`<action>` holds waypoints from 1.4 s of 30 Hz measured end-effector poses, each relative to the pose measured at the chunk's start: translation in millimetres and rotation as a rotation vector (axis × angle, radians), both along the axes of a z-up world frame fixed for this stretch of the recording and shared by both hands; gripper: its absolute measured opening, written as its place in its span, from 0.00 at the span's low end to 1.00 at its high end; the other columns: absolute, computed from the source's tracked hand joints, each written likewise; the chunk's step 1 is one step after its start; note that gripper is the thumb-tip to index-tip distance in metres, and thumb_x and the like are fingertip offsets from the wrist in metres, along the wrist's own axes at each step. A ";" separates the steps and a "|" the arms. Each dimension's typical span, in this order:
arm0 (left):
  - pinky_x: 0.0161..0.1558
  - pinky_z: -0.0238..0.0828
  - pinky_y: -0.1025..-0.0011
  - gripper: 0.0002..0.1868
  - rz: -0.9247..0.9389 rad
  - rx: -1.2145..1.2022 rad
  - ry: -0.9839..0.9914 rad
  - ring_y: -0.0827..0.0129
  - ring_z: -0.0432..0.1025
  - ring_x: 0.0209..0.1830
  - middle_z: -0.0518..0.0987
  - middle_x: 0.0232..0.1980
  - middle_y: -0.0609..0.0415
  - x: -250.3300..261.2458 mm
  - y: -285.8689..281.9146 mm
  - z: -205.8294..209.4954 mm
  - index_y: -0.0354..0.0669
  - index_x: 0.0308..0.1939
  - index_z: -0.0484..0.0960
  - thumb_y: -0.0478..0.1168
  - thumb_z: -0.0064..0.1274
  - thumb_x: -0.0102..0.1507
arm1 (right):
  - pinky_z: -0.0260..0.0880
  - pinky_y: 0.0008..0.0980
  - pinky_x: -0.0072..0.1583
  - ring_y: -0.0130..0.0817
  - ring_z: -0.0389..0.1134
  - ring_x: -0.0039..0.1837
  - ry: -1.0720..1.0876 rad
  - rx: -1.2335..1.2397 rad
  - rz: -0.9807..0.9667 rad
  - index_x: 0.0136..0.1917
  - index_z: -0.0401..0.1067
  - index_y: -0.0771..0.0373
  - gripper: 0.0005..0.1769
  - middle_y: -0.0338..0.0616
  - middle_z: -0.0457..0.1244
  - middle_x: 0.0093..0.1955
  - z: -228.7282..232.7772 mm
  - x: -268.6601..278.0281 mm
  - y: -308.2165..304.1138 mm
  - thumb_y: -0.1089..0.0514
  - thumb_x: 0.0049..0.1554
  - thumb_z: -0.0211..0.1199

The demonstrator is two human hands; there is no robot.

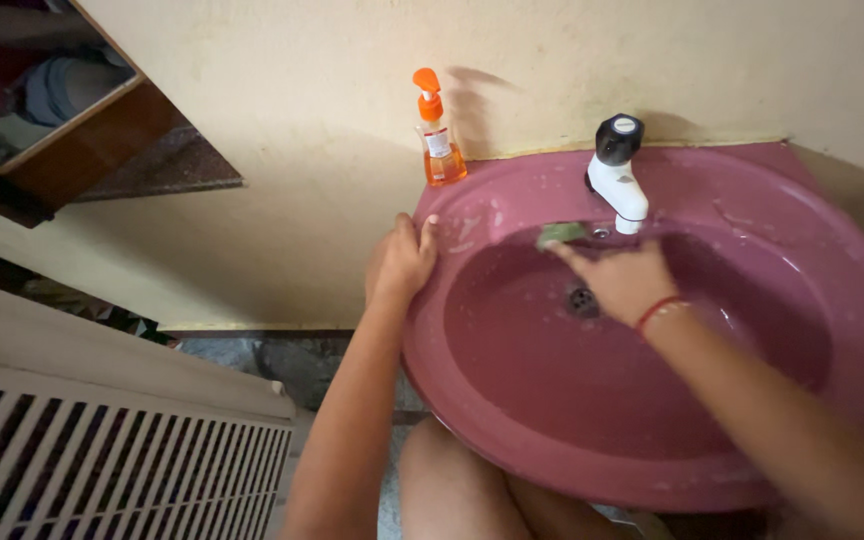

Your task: The person scrubs a pink sink with a sponge, then applies liquid soap from a bottle and continues scrubbing the sink basin and faucet area.

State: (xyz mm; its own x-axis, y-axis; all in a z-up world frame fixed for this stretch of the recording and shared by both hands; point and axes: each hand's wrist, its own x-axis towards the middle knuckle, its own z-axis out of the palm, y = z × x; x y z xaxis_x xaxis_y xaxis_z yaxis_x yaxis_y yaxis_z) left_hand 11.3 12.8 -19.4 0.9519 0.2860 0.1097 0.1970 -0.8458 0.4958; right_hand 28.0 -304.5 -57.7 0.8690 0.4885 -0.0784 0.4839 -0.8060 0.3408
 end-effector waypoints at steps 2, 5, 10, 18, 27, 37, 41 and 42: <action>0.51 0.69 0.41 0.30 0.004 -0.013 0.001 0.31 0.73 0.51 0.81 0.48 0.30 -1.7 1.8 0.4 0.38 0.48 0.72 0.63 0.35 0.69 | 0.68 0.58 0.58 0.37 0.74 0.41 -0.072 -0.037 0.002 0.81 0.48 0.23 0.39 0.38 0.71 0.41 2.7 1.1 -28.2 0.58 0.62 0.45; 0.51 0.68 0.41 0.29 0.015 -0.034 0.022 0.32 0.73 0.51 0.80 0.48 0.31 0.2 0.5 3.2 0.39 0.49 0.72 0.63 0.35 0.69 | 0.71 0.53 0.54 0.37 0.74 0.41 -0.117 -0.064 -0.075 0.80 0.51 0.27 0.34 0.37 0.71 0.42 4.7 -2.2 -73.4 0.56 0.65 0.42; 0.52 0.69 0.41 0.30 -0.007 -0.010 0.033 0.32 0.73 0.51 0.81 0.48 0.31 -2.0 -0.1 7.1 0.38 0.50 0.72 0.63 0.36 0.69 | 0.75 0.46 0.55 0.40 0.75 0.45 -0.014 -0.046 -0.173 0.83 0.50 0.35 0.39 0.42 0.71 0.45 19.9 -20.6 -112.5 0.59 0.61 0.49; 0.51 0.70 0.41 0.30 -0.001 0.020 0.013 0.33 0.74 0.51 0.81 0.48 0.31 2.8 -0.1 -1.1 0.37 0.50 0.72 0.63 0.36 0.69 | 0.72 0.44 0.65 0.45 0.70 0.66 0.382 0.101 -0.011 0.62 0.72 0.55 0.22 0.45 0.67 0.65 -21.0 -30.9 -52.4 0.61 0.53 0.59; 0.51 0.69 0.42 0.31 -0.006 -0.002 0.054 0.33 0.74 0.52 0.81 0.49 0.32 1.5 -0.3 4.1 0.39 0.51 0.71 0.65 0.34 0.69 | 0.68 0.39 0.66 0.41 0.69 0.66 1.010 0.644 0.232 0.73 0.67 0.48 0.33 0.47 0.67 0.66 -41.5 -43.5 17.2 0.61 0.54 0.58; 0.50 0.69 0.41 0.31 0.001 0.019 0.045 0.33 0.74 0.51 0.81 0.48 0.32 0.7 -0.1 1.2 0.39 0.50 0.71 0.66 0.33 0.70 | 0.66 0.45 0.68 0.46 0.65 0.71 0.516 0.280 0.054 0.67 0.72 0.51 0.28 0.47 0.63 0.73 -30.3 5.6 -7.9 0.64 0.53 0.60; 0.50 0.69 0.41 0.31 0.003 0.002 0.043 0.34 0.73 0.52 0.81 0.49 0.33 1.5 -0.5 6.6 0.40 0.50 0.72 0.65 0.34 0.69 | 0.67 0.43 0.68 0.46 0.67 0.69 0.640 0.147 -0.091 0.70 0.67 0.53 0.32 0.50 0.65 0.68 -22.2 -14.6 -33.7 0.63 0.52 0.63; 0.50 0.69 0.41 0.30 0.008 0.006 0.056 0.34 0.73 0.52 0.81 0.49 0.33 2.7 -0.8 8.7 0.40 0.51 0.72 0.65 0.35 0.69 | 0.66 0.44 0.68 0.46 0.65 0.70 0.632 0.222 -0.034 0.70 0.66 0.53 0.35 0.49 0.63 0.69 -28.7 -17.7 -36.4 0.65 0.49 0.64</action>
State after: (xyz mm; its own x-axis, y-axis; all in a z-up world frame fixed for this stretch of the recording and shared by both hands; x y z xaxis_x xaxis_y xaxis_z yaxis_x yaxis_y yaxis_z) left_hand 14.0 12.0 -10.7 0.9542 0.2933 0.0582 0.2313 -0.8472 0.4783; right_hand 10.3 -340.8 -86.4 0.7045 0.5247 -0.4778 0.5087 -0.8429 -0.1755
